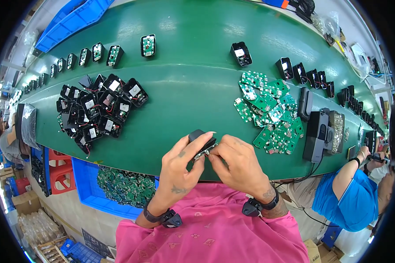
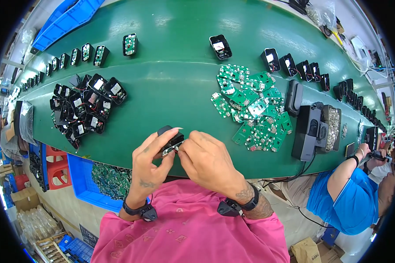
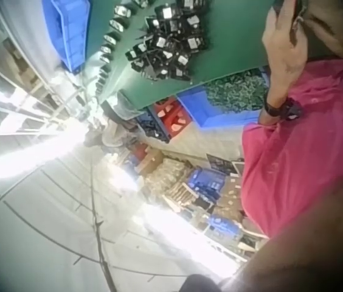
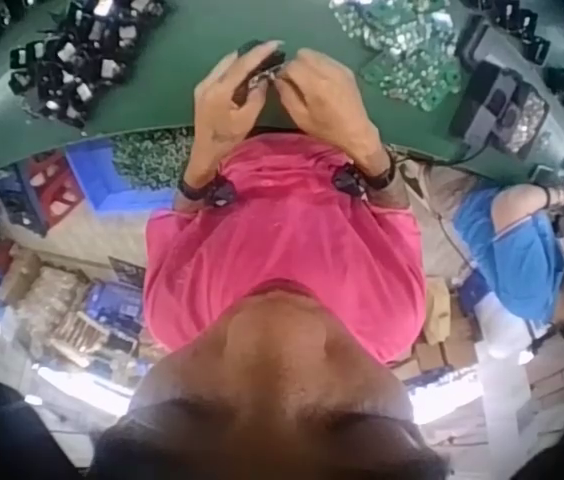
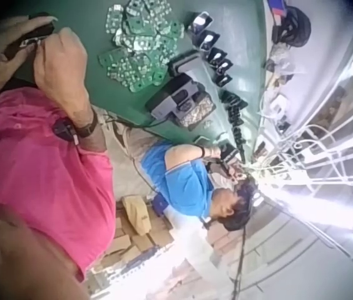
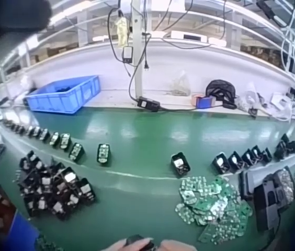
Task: Assembling electronic circuit boards into their plastic housings on a manufacturing line.
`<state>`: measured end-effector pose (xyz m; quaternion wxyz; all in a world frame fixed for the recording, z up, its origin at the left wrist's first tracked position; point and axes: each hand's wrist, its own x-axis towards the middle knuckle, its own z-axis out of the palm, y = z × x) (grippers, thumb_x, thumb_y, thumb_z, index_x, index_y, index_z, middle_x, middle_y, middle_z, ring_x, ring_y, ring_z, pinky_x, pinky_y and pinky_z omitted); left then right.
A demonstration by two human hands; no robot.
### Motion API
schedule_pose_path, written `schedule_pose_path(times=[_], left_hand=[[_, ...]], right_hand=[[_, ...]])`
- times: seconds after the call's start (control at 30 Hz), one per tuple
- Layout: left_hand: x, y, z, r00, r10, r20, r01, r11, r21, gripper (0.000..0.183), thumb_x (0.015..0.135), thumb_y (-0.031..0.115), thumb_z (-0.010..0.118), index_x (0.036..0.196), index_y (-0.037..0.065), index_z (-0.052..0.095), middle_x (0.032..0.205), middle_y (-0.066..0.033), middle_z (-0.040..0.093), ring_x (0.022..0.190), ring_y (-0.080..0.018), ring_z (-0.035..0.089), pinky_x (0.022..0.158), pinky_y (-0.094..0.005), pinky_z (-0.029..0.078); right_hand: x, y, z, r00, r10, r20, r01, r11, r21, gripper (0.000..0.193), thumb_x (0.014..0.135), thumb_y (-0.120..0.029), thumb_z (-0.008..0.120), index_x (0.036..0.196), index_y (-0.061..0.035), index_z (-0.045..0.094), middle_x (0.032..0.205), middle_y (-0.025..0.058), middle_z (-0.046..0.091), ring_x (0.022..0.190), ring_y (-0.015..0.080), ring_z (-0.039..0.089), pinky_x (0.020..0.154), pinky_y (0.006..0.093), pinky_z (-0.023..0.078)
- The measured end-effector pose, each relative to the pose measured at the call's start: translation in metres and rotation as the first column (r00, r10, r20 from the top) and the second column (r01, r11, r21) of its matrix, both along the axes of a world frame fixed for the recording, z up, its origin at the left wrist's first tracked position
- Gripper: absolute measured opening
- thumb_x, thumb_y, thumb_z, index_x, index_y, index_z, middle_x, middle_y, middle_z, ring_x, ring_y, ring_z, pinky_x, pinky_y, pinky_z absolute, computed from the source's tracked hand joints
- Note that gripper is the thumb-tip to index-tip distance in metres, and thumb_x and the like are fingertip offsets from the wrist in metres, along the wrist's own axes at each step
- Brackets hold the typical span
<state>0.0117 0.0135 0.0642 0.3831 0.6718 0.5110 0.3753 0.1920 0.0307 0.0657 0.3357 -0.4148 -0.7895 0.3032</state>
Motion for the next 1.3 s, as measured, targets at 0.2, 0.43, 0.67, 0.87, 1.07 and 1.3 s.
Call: schedule_pose_path(times=[0.2,0.43,0.67,0.87,1.07,1.3], left_hand=[[0.008,-0.004,-0.003,0.996,0.072,-0.060,-0.070,0.997,0.023,0.047,0.082,-0.012,0.061,0.126,0.003,0.063,0.108,-0.0120,0.065,0.095,-0.0177,0.068,0.078,-0.0258,0.058],[0.010,0.003,-0.004,0.810,0.224,0.543,-0.049,0.947,-0.318,0.056,0.092,-0.007,0.056,0.144,0.002,0.036,0.131,-0.0162,0.052,0.108,-0.0233,0.064,0.082,-0.0326,0.062],[-0.002,0.007,-0.015,0.779,0.128,0.613,0.148,0.914,-0.379,0.057,0.086,-0.013,0.062,0.139,0.003,0.048,0.129,-0.0137,0.055,0.104,-0.0201,0.067,0.083,-0.0296,0.061],[0.007,0.007,-0.021,0.837,0.082,0.541,0.087,0.956,-0.279,0.060,0.084,-0.016,0.059,0.140,0.003,0.050,0.126,-0.0137,0.061,0.101,-0.0167,0.068,0.079,-0.0261,0.059],[0.008,0.008,-0.021,0.879,0.057,0.474,0.089,0.956,-0.280,0.055,0.085,-0.013,0.065,0.136,0.001,0.053,0.127,-0.0114,0.059,0.105,-0.0170,0.066,0.082,-0.0284,0.060],[0.017,0.009,-0.027,0.941,0.077,0.328,-0.070,0.997,-0.034,0.044,0.085,-0.015,0.061,0.127,0.001,0.063,0.122,-0.0121,0.065,0.096,-0.0135,0.067,0.074,-0.0236,0.057]], right_hand=[[-0.007,-0.005,-0.008,0.995,-0.072,0.072,0.070,0.997,0.029,0.010,0.080,0.001,0.069,0.083,0.0000,0.060,0.077,0.0123,0.053,0.072,0.0325,0.057,0.063,0.0420,0.046],[-0.011,-0.004,-0.009,0.945,-0.297,-0.136,0.287,0.954,-0.089,0.009,0.088,-0.005,0.069,0.090,0.0018,0.064,0.080,0.0088,0.061,0.064,0.0180,0.060,0.057,0.0300,0.048],[-0.006,-0.007,-0.017,0.882,-0.393,-0.258,0.256,0.861,-0.439,0.015,0.092,-0.010,0.069,0.092,0.0039,0.066,0.071,0.0031,0.064,0.060,0.0074,0.059,0.053,0.0243,0.046],[-0.019,-0.010,-0.025,0.819,-0.315,-0.480,0.247,0.948,-0.200,0.017,0.094,-0.011,0.068,0.084,0.0029,0.065,0.071,0.0024,0.063,0.061,0.0047,0.054,0.052,0.0218,0.042],[0.010,-0.004,-0.014,0.828,-0.391,-0.402,0.060,0.775,-0.629,0.024,0.093,-0.013,0.069,0.076,0.0016,0.062,0.060,-0.0002,0.055,0.054,0.0052,0.045,0.048,0.0259,0.036],[0.006,-0.009,-0.002,0.939,-0.229,-0.258,0.066,0.854,-0.516,0.023,0.095,-0.016,0.068,0.079,-0.0002,0.062,0.059,0.0014,0.058,0.052,0.0055,0.051,0.047,0.0247,0.037]])
